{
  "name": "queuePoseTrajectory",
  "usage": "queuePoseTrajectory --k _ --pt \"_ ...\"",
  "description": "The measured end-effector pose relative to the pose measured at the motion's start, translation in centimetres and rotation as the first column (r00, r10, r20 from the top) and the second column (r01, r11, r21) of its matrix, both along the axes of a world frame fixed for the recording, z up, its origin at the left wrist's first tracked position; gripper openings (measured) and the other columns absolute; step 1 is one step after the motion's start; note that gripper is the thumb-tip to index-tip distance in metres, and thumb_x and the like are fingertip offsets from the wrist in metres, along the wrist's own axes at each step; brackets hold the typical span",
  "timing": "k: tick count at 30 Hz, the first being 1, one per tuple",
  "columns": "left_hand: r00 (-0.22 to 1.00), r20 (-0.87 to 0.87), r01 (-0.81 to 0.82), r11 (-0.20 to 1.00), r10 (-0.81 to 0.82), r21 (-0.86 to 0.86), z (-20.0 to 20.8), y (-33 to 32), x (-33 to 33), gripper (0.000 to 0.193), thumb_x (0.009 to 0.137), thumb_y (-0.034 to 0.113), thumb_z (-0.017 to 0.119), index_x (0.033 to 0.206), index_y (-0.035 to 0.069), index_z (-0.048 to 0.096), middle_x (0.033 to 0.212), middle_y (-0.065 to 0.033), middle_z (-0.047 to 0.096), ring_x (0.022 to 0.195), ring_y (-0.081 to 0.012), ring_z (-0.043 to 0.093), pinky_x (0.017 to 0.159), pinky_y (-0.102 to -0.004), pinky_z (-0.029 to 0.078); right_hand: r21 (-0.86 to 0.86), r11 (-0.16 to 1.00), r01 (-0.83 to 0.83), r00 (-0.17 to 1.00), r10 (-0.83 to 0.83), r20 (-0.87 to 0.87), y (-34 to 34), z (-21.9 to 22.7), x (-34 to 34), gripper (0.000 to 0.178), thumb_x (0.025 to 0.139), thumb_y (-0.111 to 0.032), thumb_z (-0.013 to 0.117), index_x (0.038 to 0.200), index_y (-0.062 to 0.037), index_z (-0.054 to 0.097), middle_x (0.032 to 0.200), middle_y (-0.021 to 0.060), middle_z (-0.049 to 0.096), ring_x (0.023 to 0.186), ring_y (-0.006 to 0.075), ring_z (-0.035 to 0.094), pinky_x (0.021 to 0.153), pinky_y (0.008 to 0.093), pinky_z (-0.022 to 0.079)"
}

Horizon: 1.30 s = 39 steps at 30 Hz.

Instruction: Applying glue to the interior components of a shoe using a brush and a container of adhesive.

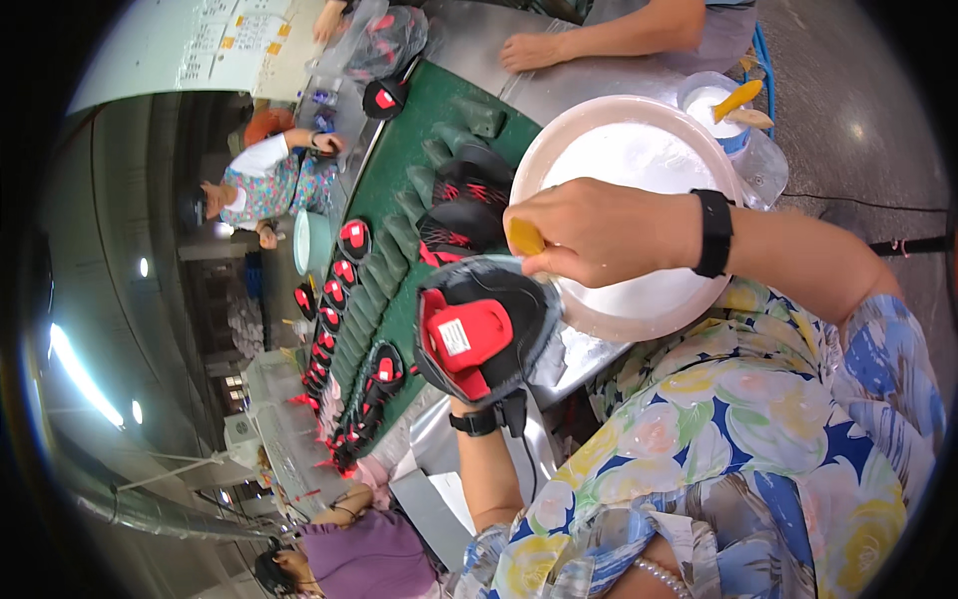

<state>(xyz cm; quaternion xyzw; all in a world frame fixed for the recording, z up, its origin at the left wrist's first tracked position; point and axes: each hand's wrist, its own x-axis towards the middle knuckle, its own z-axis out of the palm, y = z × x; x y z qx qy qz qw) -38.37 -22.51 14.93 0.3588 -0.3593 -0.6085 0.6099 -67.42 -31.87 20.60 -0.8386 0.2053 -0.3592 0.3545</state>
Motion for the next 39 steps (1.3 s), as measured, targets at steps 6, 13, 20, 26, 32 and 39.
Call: queuePoseTrajectory --k 6,13,20,26,32,39 --pt "0.997 0.014 -0.075 0.995 0.076 -0.073 -0.4 -0.7 0.7 0.05 0.105 0.028 0.055 0.15 0.012 0.04 0.148 -0.0096 0.052 0.131 -0.0266 0.055 0.111 -0.0455 0.048 0.183 0.98 -0.078 0.996 0.071 0.046 4.3 0.1 3.0 0.016 0.09 -0.016 0.075 0.099 -0.0048 0.069 0.095 0.0104 0.073 0.087 0.0248 0.071 0.081 0.0337 0.054" --pt "0.817 0.137 -0.565 0.825 0.56 -0.007 -6.3 2.6 14.7 0.05 0.103 0.026 0.06 0.148 0.012 0.044 0.144 -0.0101 0.055 0.127 -0.0274 0.058 0.108 -0.0467 0.051 0.299 0.94 0.167 0.968 -0.214 0.132 0.5 0.0 2.2 0.013 0.094 -0.009 0.069 0.101 0.0007 0.065 0.093 0.0079 0.069 0.087 0.0158 0.067 0.08 0.0305 0.052" --pt "0.684 -0.115 -0.687 0.689 0.721 0.232 -14.8 2.6 31.4 0.025 0.103 0.014 0.058 0.125 0.002 0.06 0.127 -0.0129 0.065 0.116 -0.0285 0.063 0.108 -0.0488 0.051 0.454 0.879 0.148 0.986 -0.167 0.002 0.1 0.0 2.8 0.01 0.093 -0.005 0.066 0.102 -0.0001 0.065 0.098 0.0084 0.066 0.095 0.0156 0.065 0.087 0.0299 0.05" --pt "0.479 0.149 -0.862 0.431 0.865 0.267 -23.5 -0.2 41.7 0.027 0.094 0.005 0.066 0.12 0.001 0.058 0.117 -0.0164 0.066 0.106 -0.0319 0.067 0.092 -0.0467 0.061 0.435 0.856 0.279 0.953 -0.189 -0.238 -0.3 -0.2 3.4 0.012 0.094 -0.008 0.066 0.104 -0.0024 0.063 0.1 0.0075 0.068 0.097 0.0157 0.066 0.089 0.0315 0.05" --pt "0.472 0.415 -0.809 0.194 0.778 0.555 -25.5 -0.2 43.1 0.021 0.094 0.016 0.067 0.109 0.001 0.063 0.094 -0.0084 0.065 0.075 -0.0201 0.063 0.064 -0.0327 0.055 0.515 0.785 0.345 0.938 -0.277 -0.206 -0.6 -1.6 0.7 0.011 0.096 -0.007 0.065 0.106 -0.0026 0.062 0.099 0.0075 0.068 0.098 0.0145 0.065 0.09 0.0296 0.05" --pt "0.186 0.949 -0.246 0.923 -0.256 0.298 -16.2 -8.7 15.6 0.077 0.078 0.055 0.079 0.128 -0.001 0.063 0.14 -0.0256 0.055 0.131 -0.0359 0.053 0.112 -0.0447 0.04 0.396 0.877 0.273 0.95 -0.181 -0.255 -0.7 -1.9 1.0 0.012 0.092 -0.009 0.071 0.097 -0.0009 0.064 0.09 0.0079 0.07 0.083 0.0153 0.068 0.076 0.0291 0.052"
